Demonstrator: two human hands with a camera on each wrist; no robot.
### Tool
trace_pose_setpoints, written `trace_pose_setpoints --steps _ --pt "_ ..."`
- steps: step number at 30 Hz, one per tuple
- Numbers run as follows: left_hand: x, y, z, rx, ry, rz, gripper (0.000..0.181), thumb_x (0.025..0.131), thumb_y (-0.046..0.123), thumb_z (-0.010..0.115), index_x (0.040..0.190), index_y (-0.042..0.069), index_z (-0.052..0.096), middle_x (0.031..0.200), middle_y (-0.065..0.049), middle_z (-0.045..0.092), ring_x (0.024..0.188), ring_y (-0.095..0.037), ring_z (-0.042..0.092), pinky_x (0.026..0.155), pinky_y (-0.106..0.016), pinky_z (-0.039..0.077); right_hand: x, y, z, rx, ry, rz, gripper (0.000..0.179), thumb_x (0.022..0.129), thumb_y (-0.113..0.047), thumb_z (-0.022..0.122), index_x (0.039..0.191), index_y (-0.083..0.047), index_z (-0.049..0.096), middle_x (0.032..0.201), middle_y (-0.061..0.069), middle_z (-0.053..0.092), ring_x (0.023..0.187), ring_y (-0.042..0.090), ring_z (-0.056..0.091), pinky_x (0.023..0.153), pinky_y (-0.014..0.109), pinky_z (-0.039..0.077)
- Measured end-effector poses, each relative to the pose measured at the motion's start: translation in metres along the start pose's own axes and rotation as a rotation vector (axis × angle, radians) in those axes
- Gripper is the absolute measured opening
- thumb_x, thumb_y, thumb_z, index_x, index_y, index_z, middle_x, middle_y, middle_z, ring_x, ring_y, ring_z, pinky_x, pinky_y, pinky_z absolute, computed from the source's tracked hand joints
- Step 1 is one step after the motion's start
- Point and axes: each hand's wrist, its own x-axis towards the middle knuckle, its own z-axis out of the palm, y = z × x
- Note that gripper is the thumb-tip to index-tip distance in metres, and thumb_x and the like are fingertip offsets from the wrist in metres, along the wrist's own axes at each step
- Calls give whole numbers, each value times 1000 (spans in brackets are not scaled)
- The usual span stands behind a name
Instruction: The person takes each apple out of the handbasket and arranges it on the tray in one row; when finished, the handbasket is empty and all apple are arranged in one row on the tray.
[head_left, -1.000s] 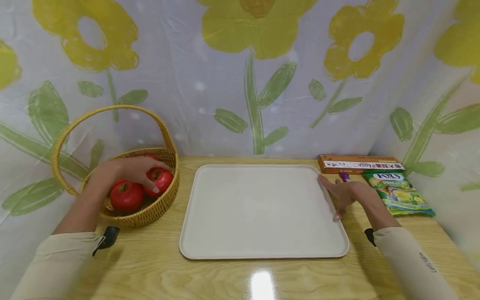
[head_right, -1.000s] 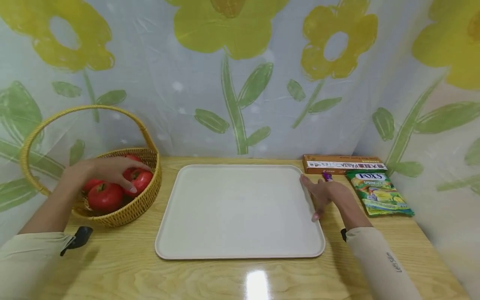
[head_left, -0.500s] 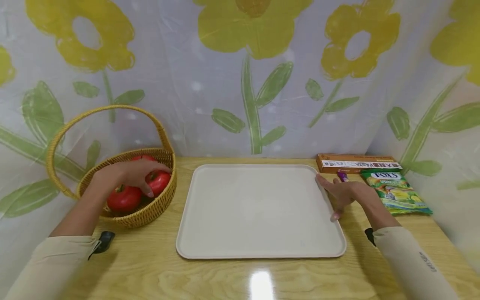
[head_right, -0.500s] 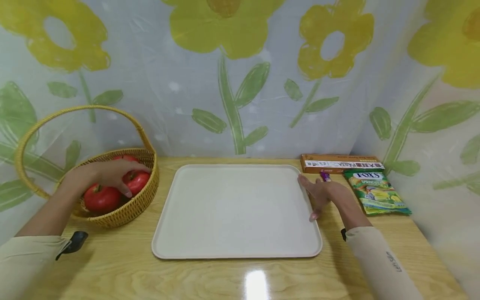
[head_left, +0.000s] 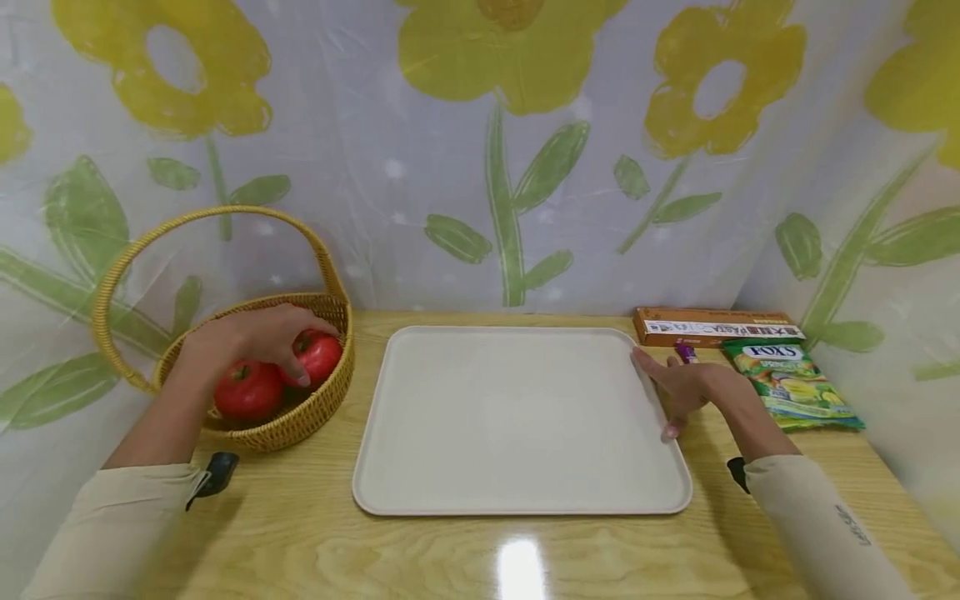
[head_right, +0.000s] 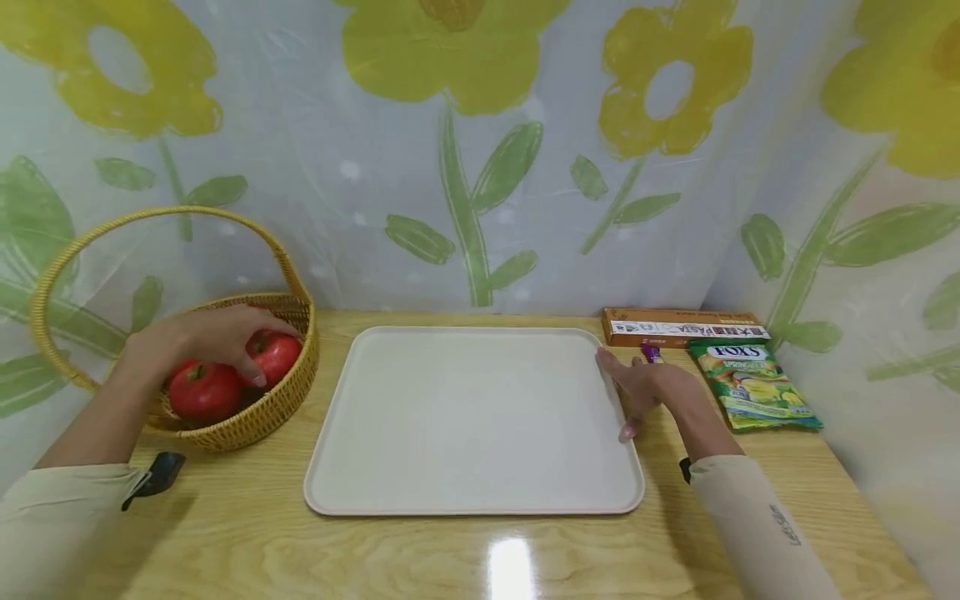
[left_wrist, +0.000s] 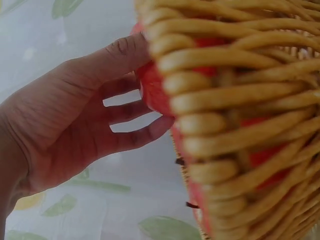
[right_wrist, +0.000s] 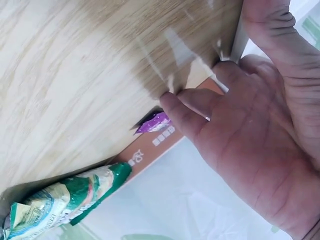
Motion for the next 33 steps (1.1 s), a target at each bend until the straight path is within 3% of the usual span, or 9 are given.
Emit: trace_pose_setpoints --steps 8,15,24,33 --pt "-8 11 -14 -10 87 -4 78 68 32 98 135 8 67 131 -12 68 120 -34 63 101 -56 54 -2 6 4 26 -1 0 151 66 -42 90 164 -10 -20 161 48 -11 151 67 2 119 79 18" --pt "-22 21 -29 -15 111 -41 83 70 30 97 140 3 62 138 -18 65 125 -40 61 102 -59 53 -2 0 0 -10 -1 -16 148 68 -41 90 164 -8 -18 161 49 -10 150 68 4 118 77 25" --pt "-23 40 -32 44 141 -22 77 69 37 95 134 7 66 129 -11 70 116 -35 64 98 -56 53 -1 0 0 23 -9 -19 148 67 -37 91 165 -9 -18 162 48 -12 151 66 -2 119 78 22" --pt "-19 63 -43 14 147 4 79 70 40 95 135 7 65 138 -20 63 120 -36 60 101 -56 53 0 0 0 -1 -9 4 149 68 -39 91 165 -11 -19 162 47 -11 151 66 2 119 79 20"
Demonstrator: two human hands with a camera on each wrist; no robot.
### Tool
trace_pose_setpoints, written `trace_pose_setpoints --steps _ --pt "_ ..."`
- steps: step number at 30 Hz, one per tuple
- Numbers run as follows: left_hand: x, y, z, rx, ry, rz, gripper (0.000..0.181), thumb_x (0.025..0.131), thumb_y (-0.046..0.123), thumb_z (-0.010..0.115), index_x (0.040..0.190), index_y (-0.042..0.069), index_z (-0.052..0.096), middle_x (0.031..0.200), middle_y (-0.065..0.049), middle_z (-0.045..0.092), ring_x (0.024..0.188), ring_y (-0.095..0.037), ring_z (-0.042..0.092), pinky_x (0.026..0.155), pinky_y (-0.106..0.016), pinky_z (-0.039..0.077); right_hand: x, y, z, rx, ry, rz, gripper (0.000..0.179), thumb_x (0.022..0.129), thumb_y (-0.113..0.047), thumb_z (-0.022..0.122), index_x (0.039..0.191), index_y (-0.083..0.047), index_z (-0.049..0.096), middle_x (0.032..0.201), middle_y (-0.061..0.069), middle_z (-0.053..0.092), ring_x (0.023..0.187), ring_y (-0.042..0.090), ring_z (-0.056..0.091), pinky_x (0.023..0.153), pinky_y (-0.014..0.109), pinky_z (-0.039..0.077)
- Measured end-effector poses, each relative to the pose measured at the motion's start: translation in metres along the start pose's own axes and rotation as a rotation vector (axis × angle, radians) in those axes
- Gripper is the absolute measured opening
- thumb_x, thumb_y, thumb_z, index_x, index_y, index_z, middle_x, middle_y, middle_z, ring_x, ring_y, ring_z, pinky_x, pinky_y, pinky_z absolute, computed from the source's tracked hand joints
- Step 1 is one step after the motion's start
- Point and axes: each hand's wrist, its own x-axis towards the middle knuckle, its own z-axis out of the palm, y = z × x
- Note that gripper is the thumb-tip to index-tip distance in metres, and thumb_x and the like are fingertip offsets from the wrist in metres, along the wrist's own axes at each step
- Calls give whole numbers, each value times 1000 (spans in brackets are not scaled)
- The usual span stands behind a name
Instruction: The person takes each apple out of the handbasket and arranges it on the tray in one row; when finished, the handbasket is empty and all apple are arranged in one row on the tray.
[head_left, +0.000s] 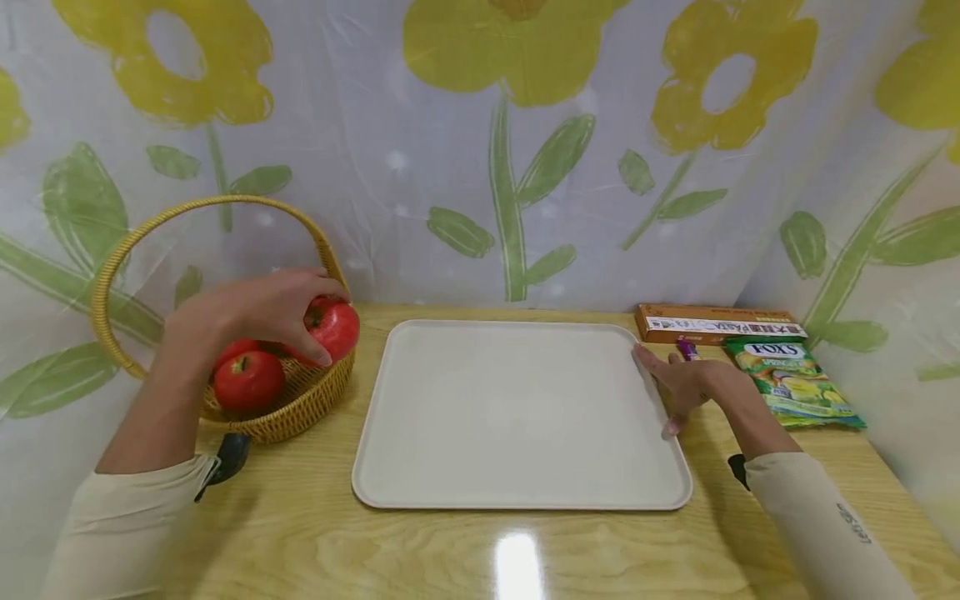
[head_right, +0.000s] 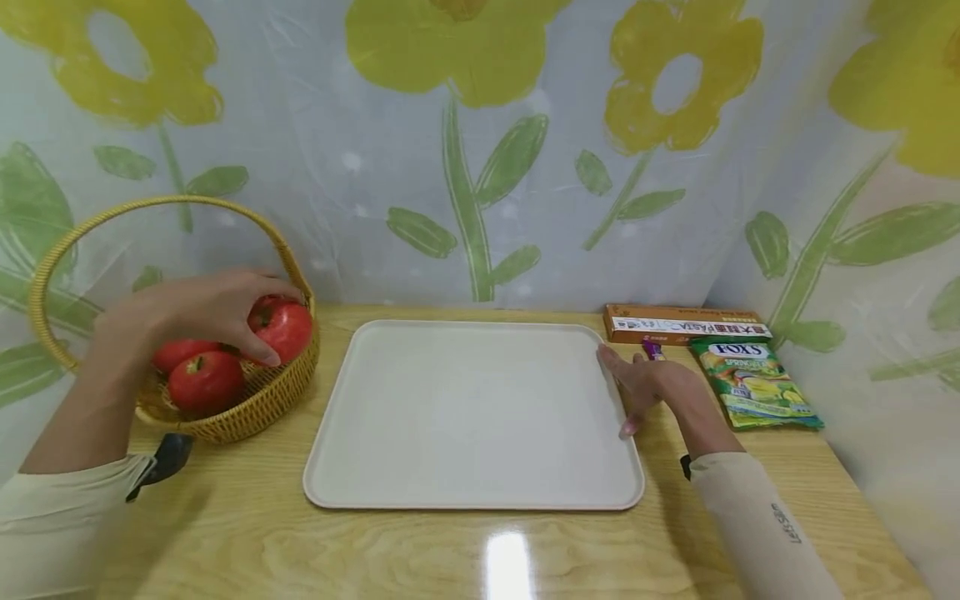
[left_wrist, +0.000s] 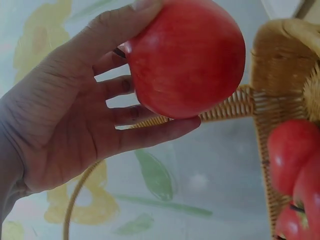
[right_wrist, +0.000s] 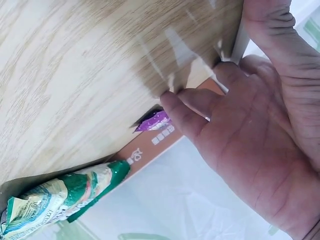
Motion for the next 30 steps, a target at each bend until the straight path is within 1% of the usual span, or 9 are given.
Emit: trace_pose_setpoints --steps 4,7,10,14,18,20,25,27,30 --pt "7 14 -5 2 -14 4 75 71 42 93 133 11 65 134 -14 63 115 -30 61 98 -50 54 -3 3 0 9 -6 -7 149 68 -40 90 164 -9 -19 162 47 -12 151 66 -2 119 79 18" --pt "15 26 -8 -15 -23 15 72 72 40 92 132 12 65 125 -5 66 109 -22 61 94 -44 55 -5 4 0 -2 -3 -3 149 67 -41 90 165 -8 -18 161 48 -11 151 67 0 118 80 20" --pt "23 39 -12 -55 -30 50 73 72 37 91 133 8 64 125 -7 66 110 -24 61 93 -44 56 -6 2 -2 -17 -2 7 149 67 -42 90 164 -8 -18 161 48 -10 151 67 1 118 79 20" --pt "36 58 -18 -119 -50 88 73 75 33 89 137 7 62 133 -11 62 117 -28 59 96 -47 58 -5 -2 -5 -17 -3 -5 149 68 -40 90 164 -7 -18 161 49 -9 151 67 1 119 79 19" --pt "52 76 -20 -141 -65 146 67 76 31 87 135 10 63 130 -8 63 118 -27 59 96 -45 58 -3 -4 -5 -6 -9 -10 148 69 -38 90 164 -6 -18 161 49 -10 150 67 0 120 79 17" --pt "60 84 -20 -139 -77 175 67 76 33 87 135 11 63 130 -7 64 119 -26 59 96 -45 58 -1 -5 -5 -1 -8 3 148 69 -37 90 164 -6 -19 162 48 -9 151 67 0 120 79 16" --pt "81 105 -13 -131 -121 199 71 77 38 87 139 16 61 132 -2 63 122 -23 57 95 -42 59 2 -8 -4 8 1 22 149 68 -38 90 164 -9 -20 162 48 -6 150 68 -1 120 81 12" --pt "93 114 -6 -149 -137 226 71 77 37 86 140 17 60 134 -1 62 124 -22 57 95 -40 59 2 -8 -4 7 -3 15 150 68 -37 90 164 -8 -21 162 49 -7 150 68 -1 120 80 12" --pt "113 127 7 -203 -165 294 71 78 33 86 141 15 58 137 -2 62 127 -22 56 96 -38 60 1 -5 -3 -10 -2 -11 150 68 -37 90 163 -5 -22 160 50 -7 150 68 3 120 79 15"
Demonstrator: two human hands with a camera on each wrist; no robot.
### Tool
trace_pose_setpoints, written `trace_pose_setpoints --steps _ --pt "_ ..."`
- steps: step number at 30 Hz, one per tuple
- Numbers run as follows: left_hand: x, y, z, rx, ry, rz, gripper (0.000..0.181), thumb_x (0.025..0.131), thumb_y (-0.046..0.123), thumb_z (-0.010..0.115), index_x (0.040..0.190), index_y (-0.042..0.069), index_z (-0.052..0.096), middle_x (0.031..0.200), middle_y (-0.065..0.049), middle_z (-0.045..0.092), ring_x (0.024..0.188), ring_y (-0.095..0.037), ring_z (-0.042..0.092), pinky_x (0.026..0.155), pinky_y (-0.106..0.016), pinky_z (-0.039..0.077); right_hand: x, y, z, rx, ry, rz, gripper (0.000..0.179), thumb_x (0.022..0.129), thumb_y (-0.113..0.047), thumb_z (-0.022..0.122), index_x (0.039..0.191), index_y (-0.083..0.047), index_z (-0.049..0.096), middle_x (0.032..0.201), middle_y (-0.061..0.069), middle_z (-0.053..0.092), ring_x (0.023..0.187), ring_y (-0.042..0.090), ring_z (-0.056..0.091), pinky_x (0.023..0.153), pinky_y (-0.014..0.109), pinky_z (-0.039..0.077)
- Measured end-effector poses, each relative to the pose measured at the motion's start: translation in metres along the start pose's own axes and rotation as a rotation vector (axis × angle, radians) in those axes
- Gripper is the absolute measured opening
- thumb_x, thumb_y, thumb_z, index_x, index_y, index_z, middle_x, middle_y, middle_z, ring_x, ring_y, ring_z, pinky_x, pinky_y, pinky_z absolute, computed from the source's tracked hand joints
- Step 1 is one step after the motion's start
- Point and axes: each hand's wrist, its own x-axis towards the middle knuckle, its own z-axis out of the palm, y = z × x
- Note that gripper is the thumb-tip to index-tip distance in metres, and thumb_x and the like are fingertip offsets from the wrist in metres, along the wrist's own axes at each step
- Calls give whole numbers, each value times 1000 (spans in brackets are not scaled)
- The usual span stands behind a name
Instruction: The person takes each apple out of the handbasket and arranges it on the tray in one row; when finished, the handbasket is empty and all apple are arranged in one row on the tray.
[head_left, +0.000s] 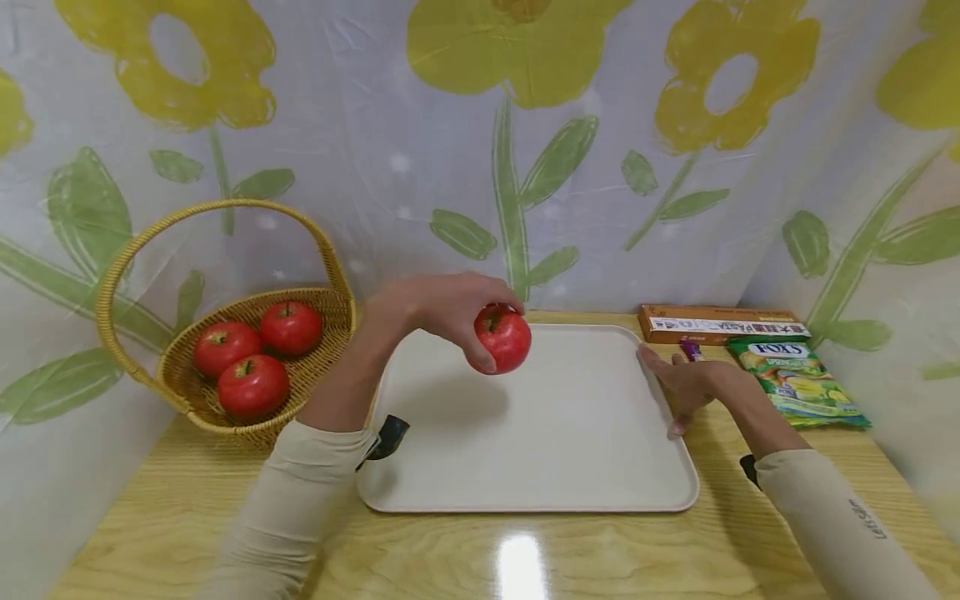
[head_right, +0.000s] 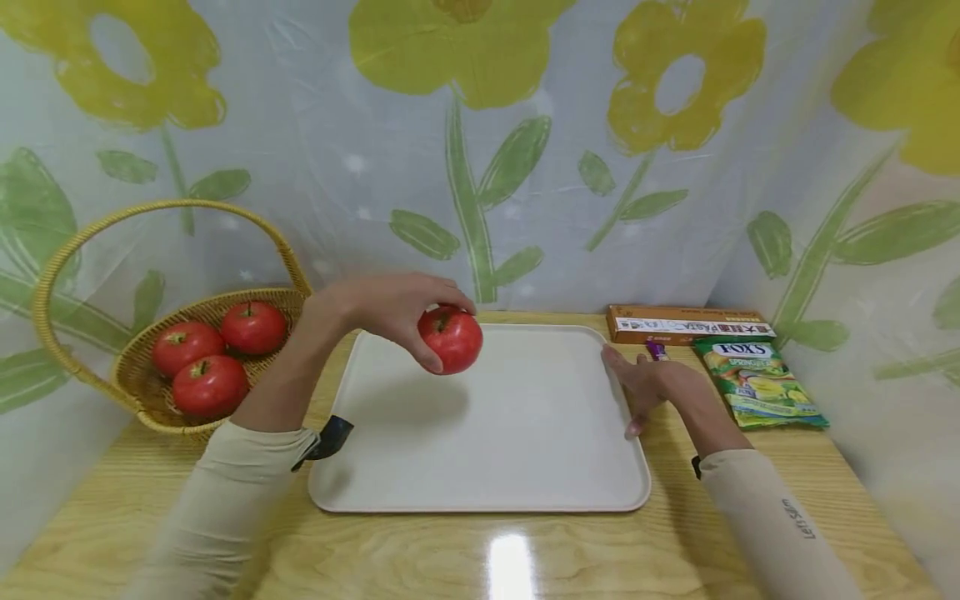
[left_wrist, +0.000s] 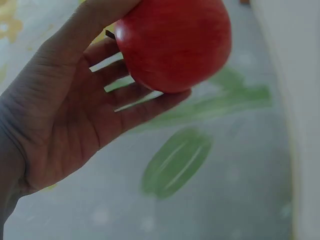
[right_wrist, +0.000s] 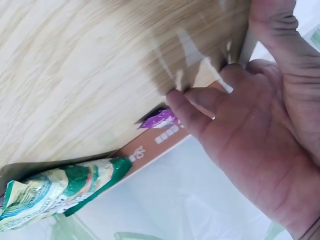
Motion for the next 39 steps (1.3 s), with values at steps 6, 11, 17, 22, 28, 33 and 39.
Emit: trace_pose_setpoints --steps 6,11,17,22,28,33,39 --pt "49 5 29 -55 -60 85 71 80 32 85 144 18 57 140 1 61 128 -18 55 94 -31 59 1 2 1 -50 3 -29 148 70 -41 89 162 -2 -21 159 52 -2 148 69 15 119 77 24" --pt "100 13 56 -57 -54 190 68 83 34 83 143 18 58 139 2 63 126 -14 57 97 -27 55 2 3 -1 -60 -2 3 147 71 -45 87 162 0 -18 158 54 2 148 70 15 119 78 23" --pt "150 27 86 -99 43 267 66 81 35 87 137 15 58 128 1 68 116 -10 62 94 -18 53 3 6 -6 -103 -9 -23 148 72 -52 87 162 -1 -19 157 55 7 147 70 19 117 77 27" --pt "171 32 109 -73 116 238 63 84 37 85 137 17 57 127 2 68 114 -9 62 92 -14 51 4 6 -3 -135 4 -51 150 70 -55 88 162 -1 -17 157 53 12 147 69 21 115 77 33" --pt "179 35 128 -51 185 168 68 89 43 80 148 22 54 143 -1 62 129 -16 57 102 -23 53 0 8 -3 -107 -3 -4 144 71 -54 90 163 5 -4 157 53 6 146 72 19 112 81 31" --pt "183 41 133 -19 204 118 72 92 47 77 153 21 49 150 -3 58 133 -19 55 105 -28 53 -1 6 -6 -132 -20 -10 141 71 -58 88 162 10 4 158 54 5 146 73 15 114 82 26" --pt "182 45 140 -16 205 74 75 95 51 73 157 22 42 154 0 54 129 -17 56 97 -23 51 5 12 -5 -112 -43 -33 138 71 -57 88 161 12 9 159 53 1 148 72 4 114 85 19"
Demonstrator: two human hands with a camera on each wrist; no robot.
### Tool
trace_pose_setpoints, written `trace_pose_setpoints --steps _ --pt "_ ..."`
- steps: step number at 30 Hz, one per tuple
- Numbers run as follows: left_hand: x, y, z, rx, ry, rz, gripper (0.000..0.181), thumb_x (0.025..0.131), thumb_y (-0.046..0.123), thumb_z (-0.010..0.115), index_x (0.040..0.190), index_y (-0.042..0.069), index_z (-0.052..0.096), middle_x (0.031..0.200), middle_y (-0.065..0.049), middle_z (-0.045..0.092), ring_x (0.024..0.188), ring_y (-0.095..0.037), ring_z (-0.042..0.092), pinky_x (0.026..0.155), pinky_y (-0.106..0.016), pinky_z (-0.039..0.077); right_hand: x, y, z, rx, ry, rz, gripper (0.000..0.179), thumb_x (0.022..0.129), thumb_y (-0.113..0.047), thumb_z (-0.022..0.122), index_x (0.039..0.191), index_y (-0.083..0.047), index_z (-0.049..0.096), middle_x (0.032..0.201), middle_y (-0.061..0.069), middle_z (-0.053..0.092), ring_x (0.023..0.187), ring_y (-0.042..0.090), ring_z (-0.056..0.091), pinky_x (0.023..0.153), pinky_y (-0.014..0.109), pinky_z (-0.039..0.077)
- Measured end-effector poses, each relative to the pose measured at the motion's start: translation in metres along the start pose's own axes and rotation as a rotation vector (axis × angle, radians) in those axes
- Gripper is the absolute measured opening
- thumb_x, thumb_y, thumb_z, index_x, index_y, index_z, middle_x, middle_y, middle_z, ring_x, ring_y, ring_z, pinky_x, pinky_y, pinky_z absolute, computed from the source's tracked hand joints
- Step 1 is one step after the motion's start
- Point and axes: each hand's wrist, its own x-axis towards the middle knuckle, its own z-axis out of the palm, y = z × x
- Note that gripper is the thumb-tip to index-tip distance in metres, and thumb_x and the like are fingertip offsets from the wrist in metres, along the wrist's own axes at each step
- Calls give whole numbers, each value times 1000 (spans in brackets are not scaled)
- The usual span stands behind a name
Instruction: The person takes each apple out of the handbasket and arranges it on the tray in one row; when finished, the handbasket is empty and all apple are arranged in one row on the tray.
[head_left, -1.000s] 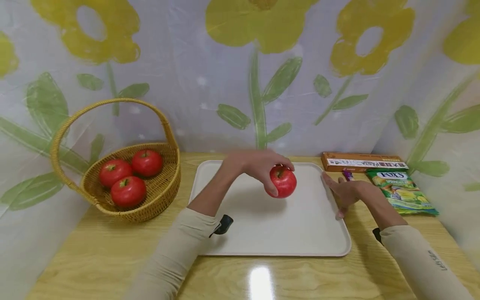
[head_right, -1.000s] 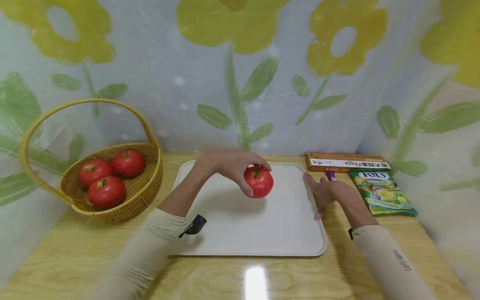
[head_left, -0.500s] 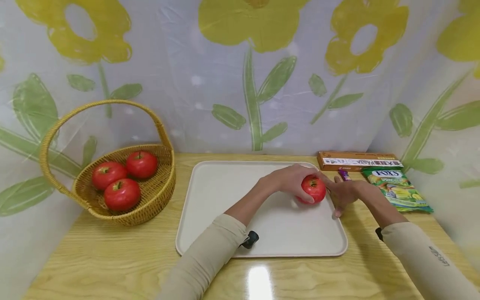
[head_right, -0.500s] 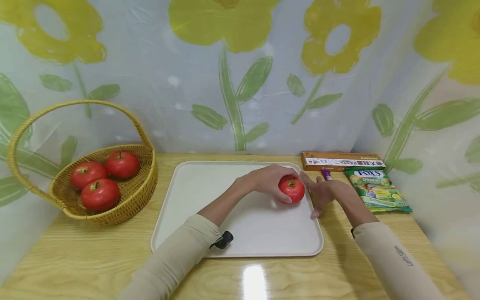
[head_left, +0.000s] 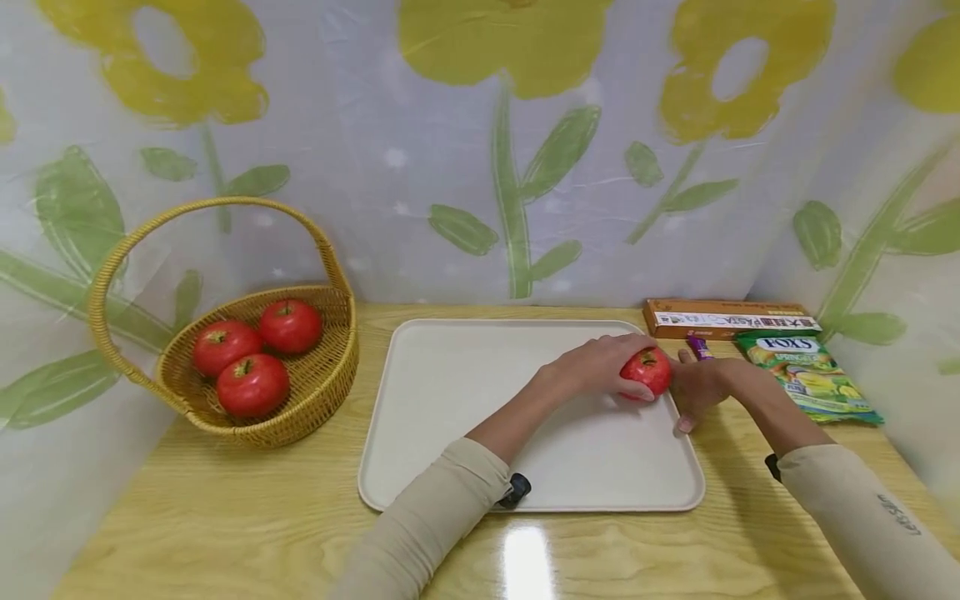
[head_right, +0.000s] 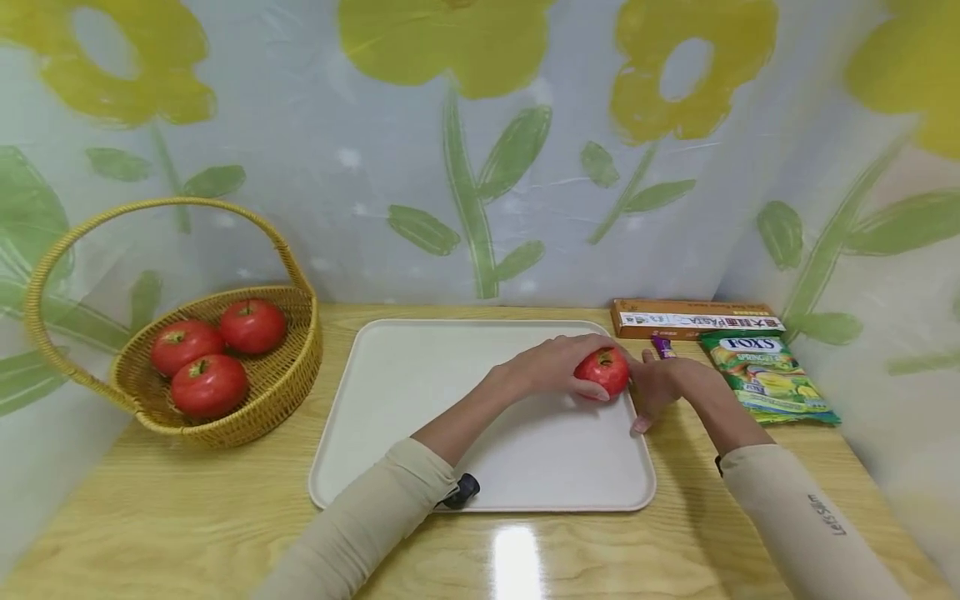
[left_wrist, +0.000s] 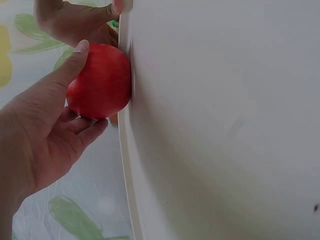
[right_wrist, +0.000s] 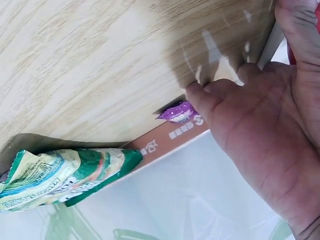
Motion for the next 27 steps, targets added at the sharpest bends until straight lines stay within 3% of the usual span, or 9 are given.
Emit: trace_pose_setpoints --steps 6,11,18,22,27 --pt "0 4 -1 -4 22 -5 73 96 48 73 156 22 43 152 3 56 121 -12 59 92 -19 51 -1 4 -1 10 -2 9 140 69 -61 87 161 12 10 159 53 0 148 73 4 115 84 18" --pt "-1 7 -5 -4 -10 -13 73 97 47 72 158 22 41 153 2 54 121 -13 58 90 -19 51 4 10 0 -2 -4 8 142 68 -69 84 162 10 11 158 54 1 146 74 9 113 86 18" --pt "-4 10 -9 32 -68 -65 78 100 56 62 165 30 27 172 -3 30 148 -21 47 109 -34 54 -2 2 -3 -30 8 13 139 68 -62 88 160 13 16 158 54 4 146 74 10 112 85 23" --pt "-12 11 -16 41 -61 -85 77 102 56 58 166 35 22 176 -5 21 159 -25 35 115 -45 51 -3 1 -2 -14 -5 20 138 69 -63 87 161 11 16 159 53 2 146 75 8 112 86 21" --pt "-27 11 -36 108 -31 -40 73 105 51 56 167 30 23 177 -7 18 163 -24 24 120 -44 46 -5 1 0 11 5 15 141 68 -63 87 161 12 13 158 53 0 146 75 5 112 86 19"
